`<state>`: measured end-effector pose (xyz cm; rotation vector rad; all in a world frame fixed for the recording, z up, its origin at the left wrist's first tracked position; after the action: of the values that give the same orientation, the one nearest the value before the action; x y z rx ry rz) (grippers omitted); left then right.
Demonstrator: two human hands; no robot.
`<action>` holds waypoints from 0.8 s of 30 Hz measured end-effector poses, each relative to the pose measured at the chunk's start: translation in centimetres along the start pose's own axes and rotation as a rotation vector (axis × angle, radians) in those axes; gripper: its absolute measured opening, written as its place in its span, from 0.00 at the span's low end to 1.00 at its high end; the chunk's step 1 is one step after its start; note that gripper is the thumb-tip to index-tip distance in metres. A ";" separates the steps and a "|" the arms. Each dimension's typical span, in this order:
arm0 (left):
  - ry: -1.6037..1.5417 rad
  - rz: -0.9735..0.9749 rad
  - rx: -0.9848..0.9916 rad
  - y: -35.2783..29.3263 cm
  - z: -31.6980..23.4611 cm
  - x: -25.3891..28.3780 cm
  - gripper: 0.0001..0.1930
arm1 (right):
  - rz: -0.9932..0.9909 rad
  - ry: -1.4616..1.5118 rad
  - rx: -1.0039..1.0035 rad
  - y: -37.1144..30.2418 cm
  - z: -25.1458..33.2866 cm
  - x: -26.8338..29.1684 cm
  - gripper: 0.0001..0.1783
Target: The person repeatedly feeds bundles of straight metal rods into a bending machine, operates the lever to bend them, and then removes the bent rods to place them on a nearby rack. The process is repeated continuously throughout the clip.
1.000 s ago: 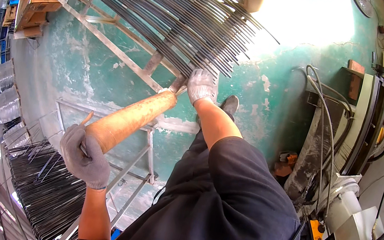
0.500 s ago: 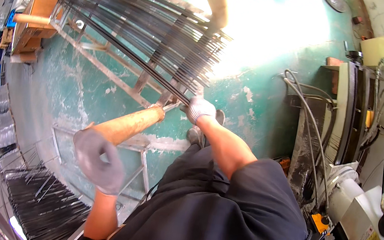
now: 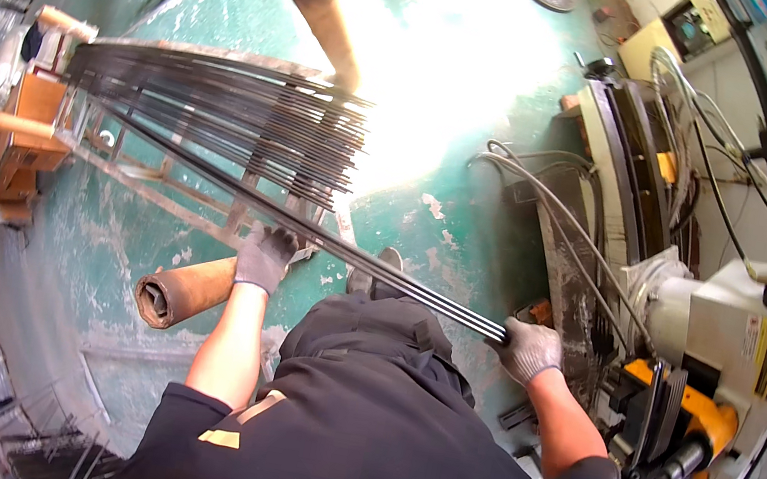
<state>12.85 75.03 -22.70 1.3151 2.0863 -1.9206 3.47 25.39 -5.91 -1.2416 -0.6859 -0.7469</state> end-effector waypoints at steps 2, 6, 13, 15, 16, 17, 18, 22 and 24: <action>-0.146 0.024 -0.010 1.0 -0.9 -2.1 0.19 | -0.055 -0.041 -0.034 -4.5 -1.2 -1.0 0.20; -0.242 -0.035 0.025 3.5 0.5 -0.8 0.13 | -0.176 -0.151 -0.214 -9.0 -0.5 -4.1 0.13; 0.018 0.081 0.156 -2.8 6.3 -2.0 0.09 | -0.615 -0.168 -0.217 -13.8 1.4 -7.5 0.03; 0.130 0.187 0.244 -5.7 7.9 -3.7 0.09 | -0.626 -0.157 -0.302 -16.9 -0.9 -9.3 0.03; 0.293 0.280 0.223 -6.7 7.8 -4.3 0.09 | -0.649 -0.162 -0.334 -18.4 -1.8 -9.6 0.04; 0.361 0.345 0.172 -7.4 7.0 -5.3 0.07 | -0.636 -0.156 -0.393 -20.2 -2.8 -10.1 0.05; 0.262 0.354 0.094 -8.0 5.1 -6.7 0.06 | -0.625 -0.145 -0.451 -22.2 -3.8 -10.9 0.07; 0.024 0.503 -0.028 -12.7 -2.4 -15.3 0.08 | -0.657 0.041 -0.849 -31.5 -8.0 -16.6 0.08; 0.053 0.541 -0.163 -16.4 -2.6 -20.1 0.10 | -0.647 0.106 -1.148 -36.3 -8.5 -18.8 0.18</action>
<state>17.83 67.87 1.86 1.6809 1.6258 -1.4718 -36.38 13.67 -1.96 -1.9961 -0.5611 -1.8907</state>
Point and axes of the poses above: each hand's wrist, its own y-axis towards the middle knuckle, its own x-axis out of the back of the hand, z = x × y, the point moved 6 cm from there along y, towards the middle knuckle, and after that the axes turned 9 degrees about x, right-handed, at the moved point
